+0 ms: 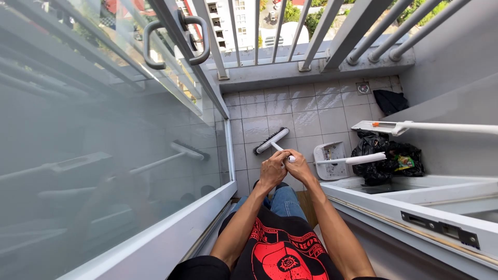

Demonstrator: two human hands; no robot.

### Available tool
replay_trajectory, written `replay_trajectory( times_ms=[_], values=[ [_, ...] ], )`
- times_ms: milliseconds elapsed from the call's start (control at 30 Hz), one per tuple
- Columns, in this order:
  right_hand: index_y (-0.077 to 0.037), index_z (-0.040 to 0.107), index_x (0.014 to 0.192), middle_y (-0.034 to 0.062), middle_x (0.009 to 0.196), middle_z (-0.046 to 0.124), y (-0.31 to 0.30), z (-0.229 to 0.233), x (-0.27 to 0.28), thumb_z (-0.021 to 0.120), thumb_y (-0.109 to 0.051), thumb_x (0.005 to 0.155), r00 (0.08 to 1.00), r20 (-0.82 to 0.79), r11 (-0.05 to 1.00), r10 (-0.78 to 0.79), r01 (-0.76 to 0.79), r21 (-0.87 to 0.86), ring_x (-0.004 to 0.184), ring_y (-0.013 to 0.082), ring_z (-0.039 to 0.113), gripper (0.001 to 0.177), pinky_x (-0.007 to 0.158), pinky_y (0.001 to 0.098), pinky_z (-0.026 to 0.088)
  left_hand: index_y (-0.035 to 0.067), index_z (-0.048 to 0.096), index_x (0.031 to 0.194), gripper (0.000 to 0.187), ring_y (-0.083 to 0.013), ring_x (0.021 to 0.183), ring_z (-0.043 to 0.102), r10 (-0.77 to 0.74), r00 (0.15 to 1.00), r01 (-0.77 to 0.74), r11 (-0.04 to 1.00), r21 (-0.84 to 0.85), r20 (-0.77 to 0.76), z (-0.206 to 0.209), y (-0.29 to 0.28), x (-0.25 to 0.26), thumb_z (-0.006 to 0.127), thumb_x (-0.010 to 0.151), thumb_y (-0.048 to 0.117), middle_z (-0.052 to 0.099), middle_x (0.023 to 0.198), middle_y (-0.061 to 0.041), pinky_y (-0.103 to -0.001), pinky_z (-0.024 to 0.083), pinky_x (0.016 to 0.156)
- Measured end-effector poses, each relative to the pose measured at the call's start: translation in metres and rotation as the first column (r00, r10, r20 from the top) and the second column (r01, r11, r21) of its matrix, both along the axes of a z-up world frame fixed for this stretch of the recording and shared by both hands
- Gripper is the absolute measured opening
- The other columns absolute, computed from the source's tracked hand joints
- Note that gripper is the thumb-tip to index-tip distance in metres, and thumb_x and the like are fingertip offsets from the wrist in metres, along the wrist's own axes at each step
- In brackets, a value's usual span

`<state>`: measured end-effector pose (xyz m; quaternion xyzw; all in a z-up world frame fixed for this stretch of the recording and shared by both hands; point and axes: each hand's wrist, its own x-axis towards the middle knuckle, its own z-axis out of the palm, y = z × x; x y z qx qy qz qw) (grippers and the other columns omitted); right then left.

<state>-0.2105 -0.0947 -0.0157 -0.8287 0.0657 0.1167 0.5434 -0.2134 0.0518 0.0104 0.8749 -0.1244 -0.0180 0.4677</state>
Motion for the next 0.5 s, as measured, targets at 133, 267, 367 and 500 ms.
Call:
replay_trajectory(
  times_ms=[133,267,367,500],
  values=[
    [-0.003,0.069,0.119,0.013,0.097,0.076,-0.004,-0.001,0.001,0.066,-0.014,0.091,1.0,0.011,1.0,-0.021,0.021,0.009,0.085,0.0181,0.073,0.03,0.074,0.0321,0.057,0.011,0.071,0.119,0.04,-0.0299,0.084,0.074,-0.03,0.995,0.031,0.999,0.008,-0.097,0.006,-0.006,0.002,0.066,0.08,0.007,0.072,0.121,-0.006,-0.042,0.059,0.077],
    [-0.004,0.068,0.121,0.0142,0.096,0.075,-0.002,0.009,-0.002,0.065,-0.016,0.092,0.997,-0.056,0.999,-0.054,0.054,0.004,0.084,0.0181,0.072,0.032,0.073,0.0328,0.057,0.012,0.072,0.117,0.036,-0.0299,0.085,0.073,-0.04,0.999,0.04,0.999,-0.002,-0.033,0.012,-0.007,0.002,0.067,0.081,0.007,0.073,0.116,-0.006,-0.042,0.059,0.075],
    [-0.004,0.068,0.122,0.0146,0.097,0.075,-0.002,0.006,-0.003,0.065,-0.018,0.092,0.995,-0.075,0.998,-0.06,0.058,-0.023,0.085,0.018,0.072,0.033,0.074,0.0329,0.057,0.012,0.071,0.118,0.037,-0.0278,0.081,0.074,-0.045,0.996,0.045,0.999,0.001,-0.073,0.009,-0.007,0.002,0.065,0.082,0.005,0.073,0.116,-0.006,-0.04,0.059,0.074],
    [-0.003,0.068,0.122,0.0144,0.098,0.075,-0.002,0.007,-0.002,0.065,-0.019,0.092,0.997,-0.063,0.999,-0.048,0.046,-0.024,0.086,0.0177,0.072,0.034,0.074,0.0323,0.057,0.013,0.072,0.117,0.036,-0.0286,0.081,0.074,-0.042,0.997,0.042,0.999,0.008,-0.067,0.011,-0.007,0.002,0.064,0.083,0.005,0.074,0.113,-0.006,-0.041,0.059,0.073]
  ],
)
